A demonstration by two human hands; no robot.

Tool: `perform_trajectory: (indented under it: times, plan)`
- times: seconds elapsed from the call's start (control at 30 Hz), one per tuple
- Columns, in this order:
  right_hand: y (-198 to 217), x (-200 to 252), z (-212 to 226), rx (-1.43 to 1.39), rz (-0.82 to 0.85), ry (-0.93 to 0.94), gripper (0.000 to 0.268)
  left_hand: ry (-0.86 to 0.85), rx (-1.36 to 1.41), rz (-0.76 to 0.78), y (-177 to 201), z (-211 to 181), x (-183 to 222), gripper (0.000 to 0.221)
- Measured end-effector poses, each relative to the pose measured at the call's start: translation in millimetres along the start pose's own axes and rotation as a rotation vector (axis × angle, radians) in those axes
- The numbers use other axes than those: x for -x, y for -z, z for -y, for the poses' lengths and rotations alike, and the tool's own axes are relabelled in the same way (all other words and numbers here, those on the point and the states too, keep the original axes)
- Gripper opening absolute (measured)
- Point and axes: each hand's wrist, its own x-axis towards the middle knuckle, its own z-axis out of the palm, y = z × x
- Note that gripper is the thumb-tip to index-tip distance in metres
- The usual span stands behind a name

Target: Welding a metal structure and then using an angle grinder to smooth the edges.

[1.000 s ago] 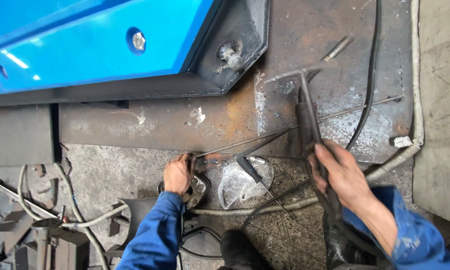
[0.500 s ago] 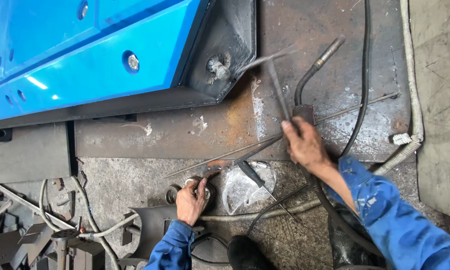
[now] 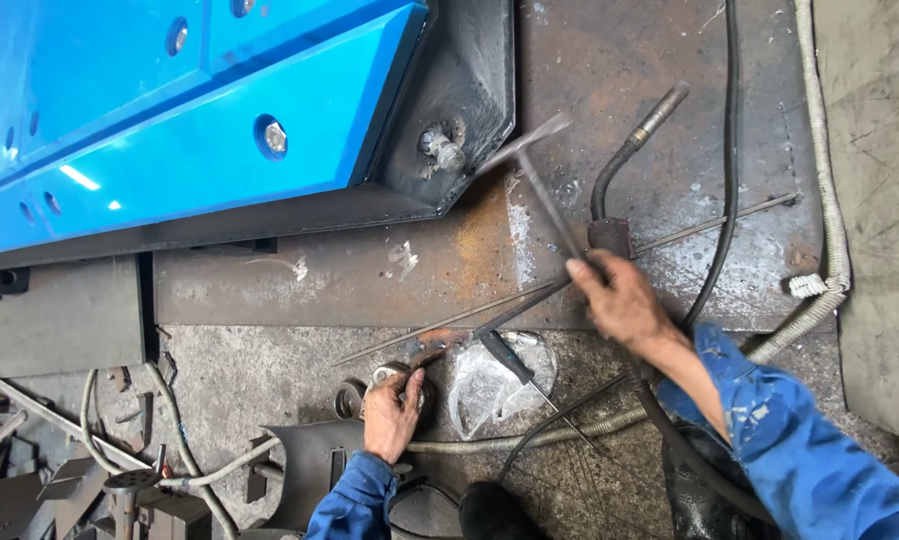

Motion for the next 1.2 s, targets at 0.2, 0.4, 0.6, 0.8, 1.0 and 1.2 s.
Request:
perform_trajectory:
  times: [0.2, 0.4, 0.6, 0.8, 1.0, 1.2]
  plan:
    - [10, -6, 17, -0.286, -0.087, 0.094, 0.032, 0.031, 0.064, 0.013, 5, -7, 3, 0.039]
    - [11, 7, 36, -0.479, -0.043, 0.152, 0.029, 0.039, 0.101, 0.015, -2, -3, -1, 0.04]
    - [7, 14, 57, -0.532, 0.022, 0.191, 0.027, 0.056, 0.128, 0.047, -3, -4, -1, 0.041]
    - [1, 21, 71, -0.462, 0.049, 0.253, 0.027, 0.076, 0.133, 0.044, -4, -3, 0, 0.043]
    - [-9, 21, 60, -0.15, -0.07, 0.367, 0.03, 0.054, 0.109, 0.025, -8, 4, 1, 0.044]
    - [-6, 22, 49, 0.224, -0.232, 0.536, 0.027, 0.073, 0.107, 0.043, -6, 1, 1, 0.043]
